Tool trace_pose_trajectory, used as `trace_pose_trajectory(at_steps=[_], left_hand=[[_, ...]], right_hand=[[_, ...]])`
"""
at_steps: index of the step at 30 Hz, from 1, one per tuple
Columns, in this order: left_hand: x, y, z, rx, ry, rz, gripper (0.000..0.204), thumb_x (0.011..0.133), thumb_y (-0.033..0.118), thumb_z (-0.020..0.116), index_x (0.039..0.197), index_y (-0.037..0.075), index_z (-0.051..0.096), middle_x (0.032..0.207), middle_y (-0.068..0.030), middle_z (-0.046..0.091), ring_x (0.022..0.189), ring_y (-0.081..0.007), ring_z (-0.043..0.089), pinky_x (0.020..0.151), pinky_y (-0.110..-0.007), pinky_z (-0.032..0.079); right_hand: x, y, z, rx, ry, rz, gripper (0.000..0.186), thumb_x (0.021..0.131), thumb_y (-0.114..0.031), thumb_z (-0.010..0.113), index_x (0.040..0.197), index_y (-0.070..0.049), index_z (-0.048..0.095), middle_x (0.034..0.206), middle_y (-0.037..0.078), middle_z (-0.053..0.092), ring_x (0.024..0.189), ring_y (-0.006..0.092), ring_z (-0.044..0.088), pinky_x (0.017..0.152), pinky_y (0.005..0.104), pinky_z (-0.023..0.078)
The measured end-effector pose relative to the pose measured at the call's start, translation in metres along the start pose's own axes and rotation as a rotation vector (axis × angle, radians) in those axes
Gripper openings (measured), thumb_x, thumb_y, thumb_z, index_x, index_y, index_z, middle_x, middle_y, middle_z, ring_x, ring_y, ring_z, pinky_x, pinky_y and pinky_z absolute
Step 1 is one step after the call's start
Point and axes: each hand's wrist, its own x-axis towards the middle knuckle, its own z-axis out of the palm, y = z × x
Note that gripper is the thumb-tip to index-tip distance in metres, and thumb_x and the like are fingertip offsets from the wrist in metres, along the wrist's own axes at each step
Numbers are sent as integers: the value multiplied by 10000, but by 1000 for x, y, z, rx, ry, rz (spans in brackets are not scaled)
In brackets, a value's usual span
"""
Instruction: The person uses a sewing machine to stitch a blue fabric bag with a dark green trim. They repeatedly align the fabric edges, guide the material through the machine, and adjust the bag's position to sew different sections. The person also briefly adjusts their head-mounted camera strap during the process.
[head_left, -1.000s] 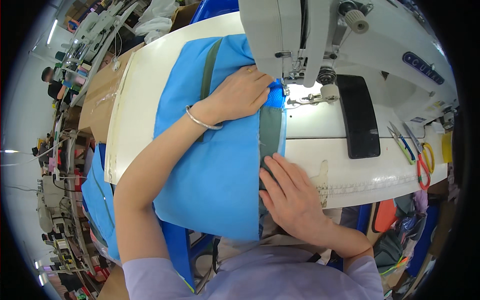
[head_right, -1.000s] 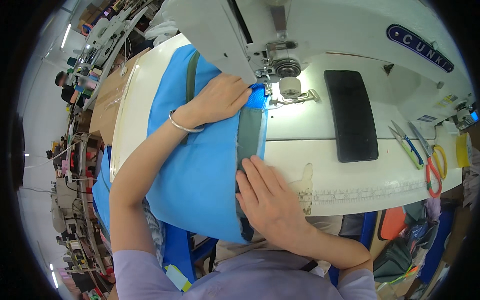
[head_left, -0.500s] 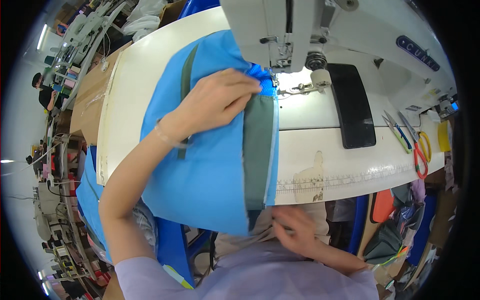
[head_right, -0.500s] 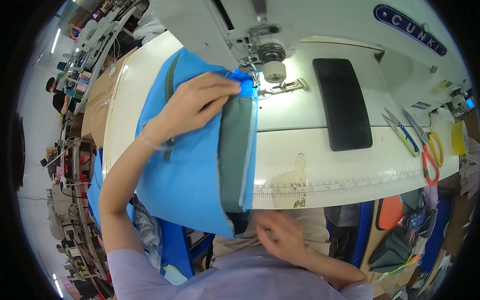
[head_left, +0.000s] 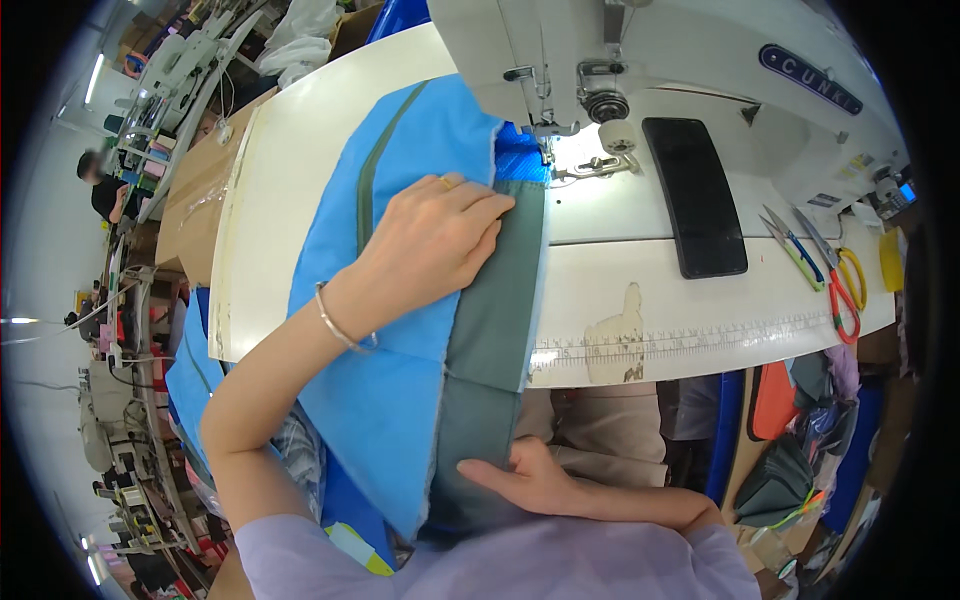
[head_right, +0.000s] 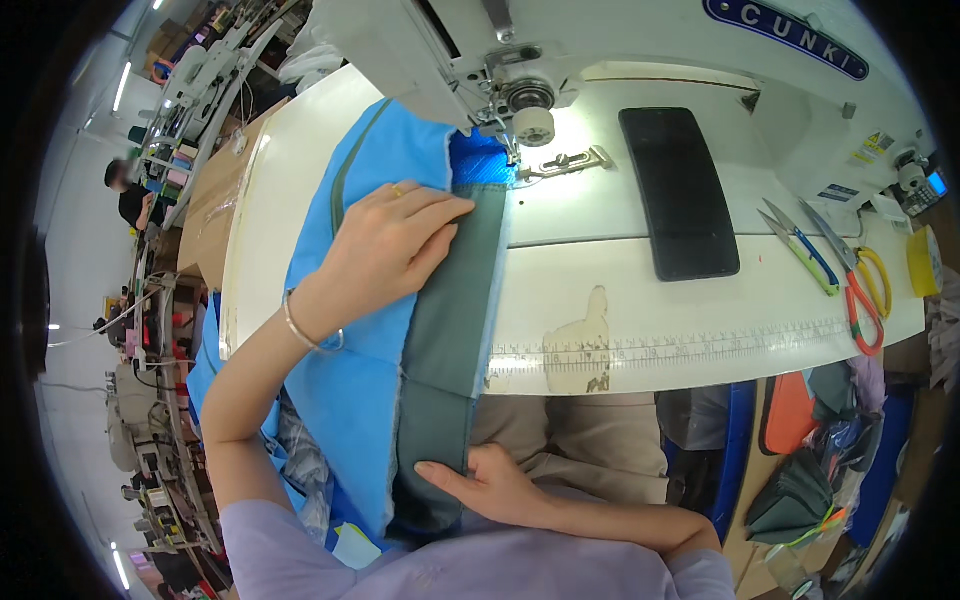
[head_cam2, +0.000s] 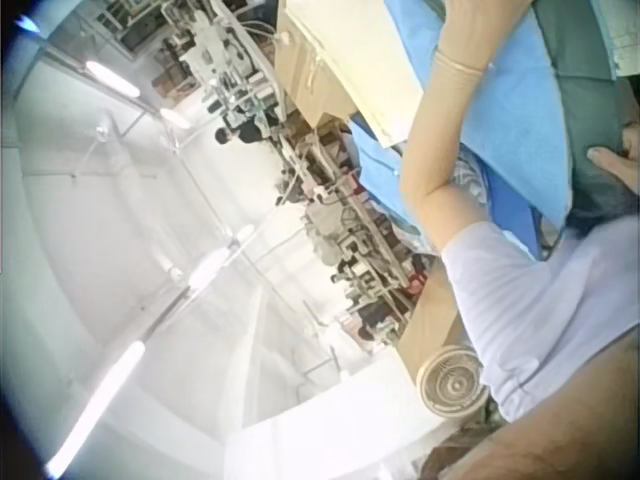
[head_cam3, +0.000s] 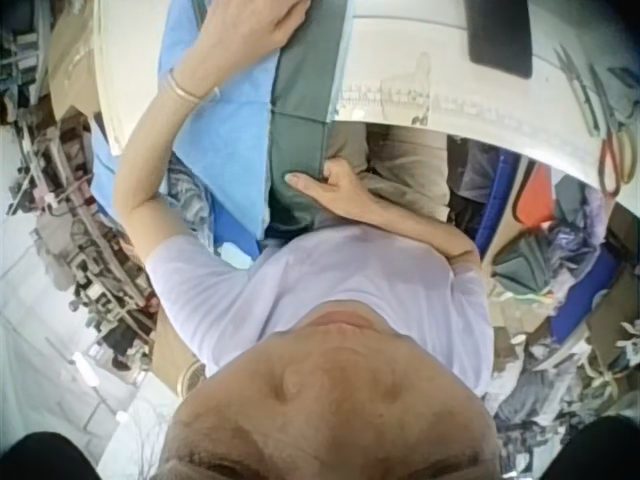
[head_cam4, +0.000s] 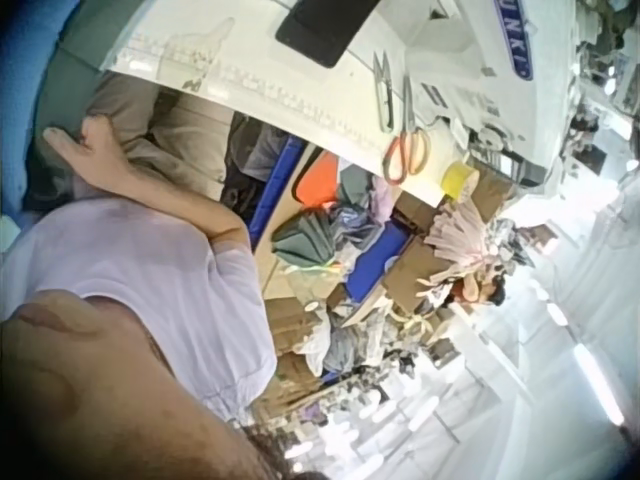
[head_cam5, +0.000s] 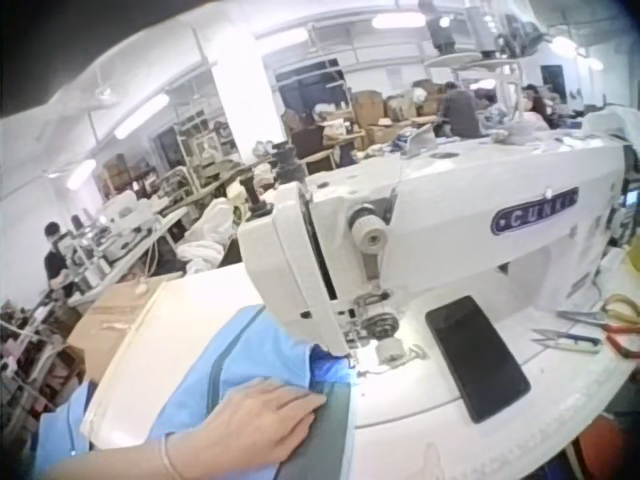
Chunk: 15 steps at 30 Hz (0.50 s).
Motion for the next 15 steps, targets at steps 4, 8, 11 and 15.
trace_pose_trajectory(at_steps=[4, 8, 11, 15], left_hand=[[5, 3, 22, 3, 41, 49, 372, 811, 14, 680, 1182, 34, 690, 1110, -108, 654, 988, -287, 638, 868, -412, 523], [3, 3, 33, -37, 29, 43, 496, 795, -1, 665, 1287, 59, 649, 1298, -120, 593, 1090, -329, 591, 926, -439, 498], [2, 5, 37, -30, 62, 31, 508, 818, -13, 634, 1319, 70, 629, 1334, -119, 579, 1115, -340, 574, 952, -451, 481], [0, 1, 41, -8, 43, 47, 526, 839, -20, 600, 1354, 87, 606, 1371, -115, 568, 1158, -338, 565, 980, -456, 468]], right_hand=[[-6, 16, -8, 81, -40, 39, 321, 1050, -265, 637, 915, 25, 670, 717, -85, 544, 681, 5, 428, 543, 236, 353], [-6, 15, -6, 146, -13, 53, 344, 1056, -273, 626, 860, 9, 646, 699, -86, 520, 668, 7, 412, 528, 247, 336], [-8, 22, -12, 83, -33, 82, 354, 1051, -283, 633, 860, 13, 655, 690, -79, 526, 663, 10, 424, 527, 247, 348], [-14, 31, -19, -121, -42, 123, 352, 1025, -288, 669, 890, 37, 683, 672, -45, 577, 644, 26, 472, 532, 257, 396]])
